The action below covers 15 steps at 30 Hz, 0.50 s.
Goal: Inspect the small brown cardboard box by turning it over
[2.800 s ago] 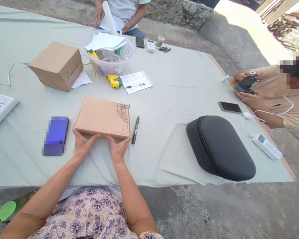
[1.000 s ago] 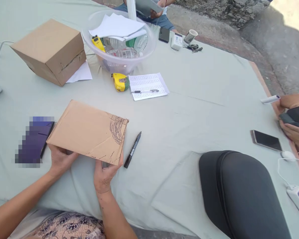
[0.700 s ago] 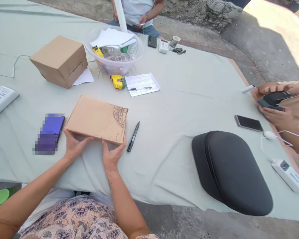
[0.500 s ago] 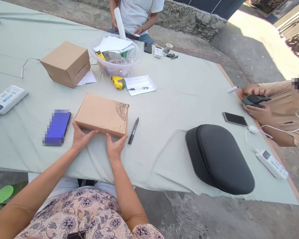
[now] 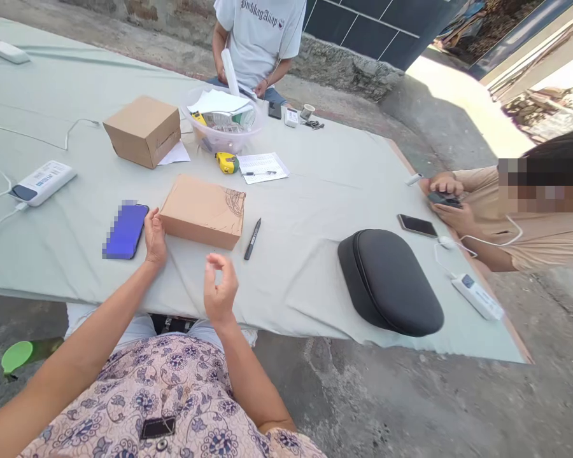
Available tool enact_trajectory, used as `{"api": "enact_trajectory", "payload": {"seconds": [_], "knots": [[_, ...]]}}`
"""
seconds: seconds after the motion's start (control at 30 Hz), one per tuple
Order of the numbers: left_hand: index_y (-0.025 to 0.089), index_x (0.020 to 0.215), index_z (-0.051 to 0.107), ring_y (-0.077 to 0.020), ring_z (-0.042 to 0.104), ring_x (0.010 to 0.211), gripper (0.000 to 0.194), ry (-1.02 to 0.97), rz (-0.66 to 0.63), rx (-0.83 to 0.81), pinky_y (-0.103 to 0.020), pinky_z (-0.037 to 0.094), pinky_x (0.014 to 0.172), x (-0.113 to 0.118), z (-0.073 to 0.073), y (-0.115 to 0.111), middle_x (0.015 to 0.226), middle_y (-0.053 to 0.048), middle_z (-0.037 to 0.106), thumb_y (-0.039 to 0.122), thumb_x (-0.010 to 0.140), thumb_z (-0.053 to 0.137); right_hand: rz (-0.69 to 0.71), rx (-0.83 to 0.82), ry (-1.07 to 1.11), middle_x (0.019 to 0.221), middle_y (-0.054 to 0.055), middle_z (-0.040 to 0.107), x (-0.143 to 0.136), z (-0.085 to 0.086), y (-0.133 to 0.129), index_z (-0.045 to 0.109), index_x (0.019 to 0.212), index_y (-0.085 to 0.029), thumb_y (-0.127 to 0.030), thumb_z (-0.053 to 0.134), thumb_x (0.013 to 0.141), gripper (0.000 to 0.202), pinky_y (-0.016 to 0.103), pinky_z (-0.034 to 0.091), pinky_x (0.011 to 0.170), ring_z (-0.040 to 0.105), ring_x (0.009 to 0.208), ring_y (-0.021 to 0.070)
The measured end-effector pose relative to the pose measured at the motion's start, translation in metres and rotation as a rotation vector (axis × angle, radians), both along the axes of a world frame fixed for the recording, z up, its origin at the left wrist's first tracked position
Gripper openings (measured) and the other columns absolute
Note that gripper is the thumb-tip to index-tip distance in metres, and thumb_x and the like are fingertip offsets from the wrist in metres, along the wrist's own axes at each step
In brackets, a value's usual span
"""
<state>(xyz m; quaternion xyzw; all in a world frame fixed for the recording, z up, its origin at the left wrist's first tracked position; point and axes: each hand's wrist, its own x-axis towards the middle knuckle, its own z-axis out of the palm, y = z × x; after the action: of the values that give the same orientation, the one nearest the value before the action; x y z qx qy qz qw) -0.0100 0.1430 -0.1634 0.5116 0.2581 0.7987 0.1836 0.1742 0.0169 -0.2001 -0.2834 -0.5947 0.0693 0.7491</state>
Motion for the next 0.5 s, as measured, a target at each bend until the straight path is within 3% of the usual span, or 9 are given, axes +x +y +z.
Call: {"api": "enact_trajectory", "payload": {"seconds": [0.1, 0.2, 0.27, 0.3, 0.37, 0.5], "knots": [[0.024, 0.134, 0.053, -0.0244, 0.060, 0.133, 0.076, -0.071, -0.044, -0.042, -0.038, 0.051, 0.115, -0.003, 0.001, 0.008, 0.133, -0.014, 0.061, 0.084, 0.088, 0.053, 0.465, 0.081, -0.429, 0.104, 0.005, 0.074, -0.027, 0.001, -0.044, 0.068, 0.113, -0.016, -0.028, 0.053, 0.104, 0.021, 0.020, 0.057, 0.094, 0.070, 0.098, 0.0085], [0.023, 0.125, 0.058, -0.0239, 0.064, 0.125, 0.077, -0.073, -0.065, -0.059, -0.036, 0.056, 0.105, -0.006, 0.005, 0.012, 0.125, -0.013, 0.064, 0.088, 0.084, 0.054, 1.037, 0.172, -0.880, 0.121, 0.011, 0.072, -0.057, 0.006, -0.075, 0.066, 0.122, -0.009, -0.027, 0.047, 0.108, 0.029, 0.018, 0.053, 0.107, 0.068, 0.116, 0.0096], [0.021, 0.117, 0.061, -0.0248, 0.065, 0.123, 0.078, -0.068, -0.077, -0.066, -0.035, 0.058, 0.101, -0.008, 0.007, 0.014, 0.122, -0.014, 0.065, 0.091, 0.080, 0.056, 1.281, 0.221, -1.071, 0.134, 0.017, 0.067, -0.072, 0.009, -0.085, 0.062, 0.127, -0.002, -0.026, 0.045, 0.109, 0.034, 0.017, 0.047, 0.115, 0.063, 0.129, 0.0115], [0.021, 0.113, 0.062, -0.0255, 0.065, 0.122, 0.079, -0.062, -0.085, -0.069, -0.036, 0.058, 0.100, -0.009, 0.009, 0.014, 0.120, -0.014, 0.066, 0.092, 0.079, 0.057, 1.315, 0.245, -1.114, 0.136, 0.018, 0.065, -0.078, 0.009, -0.087, 0.061, 0.128, 0.000, -0.024, 0.044, 0.109, 0.036, 0.017, 0.045, 0.118, 0.061, 0.132, 0.0120], [0.020, 0.107, 0.063, -0.0268, 0.067, 0.118, 0.079, -0.049, -0.103, -0.075, -0.037, 0.060, 0.096, -0.011, 0.010, 0.015, 0.117, -0.014, 0.068, 0.093, 0.076, 0.059, 1.247, 0.277, -1.166, 0.135, 0.019, 0.065, -0.084, 0.008, -0.083, 0.062, 0.128, 0.002, -0.023, 0.045, 0.108, 0.036, 0.018, 0.041, 0.122, 0.059, 0.134, 0.0119], [0.019, 0.104, 0.063, -0.0269, 0.070, 0.113, 0.083, -0.049, -0.121, -0.072, -0.036, 0.062, 0.091, -0.013, 0.013, 0.013, 0.114, -0.016, 0.070, 0.096, 0.071, 0.061, 0.822, 0.240, -1.266, 0.132, 0.012, 0.066, -0.074, 0.001, -0.062, 0.068, 0.131, -0.008, -0.025, 0.047, 0.109, 0.035, 0.021, 0.045, 0.119, 0.060, 0.130, 0.0111]]}}
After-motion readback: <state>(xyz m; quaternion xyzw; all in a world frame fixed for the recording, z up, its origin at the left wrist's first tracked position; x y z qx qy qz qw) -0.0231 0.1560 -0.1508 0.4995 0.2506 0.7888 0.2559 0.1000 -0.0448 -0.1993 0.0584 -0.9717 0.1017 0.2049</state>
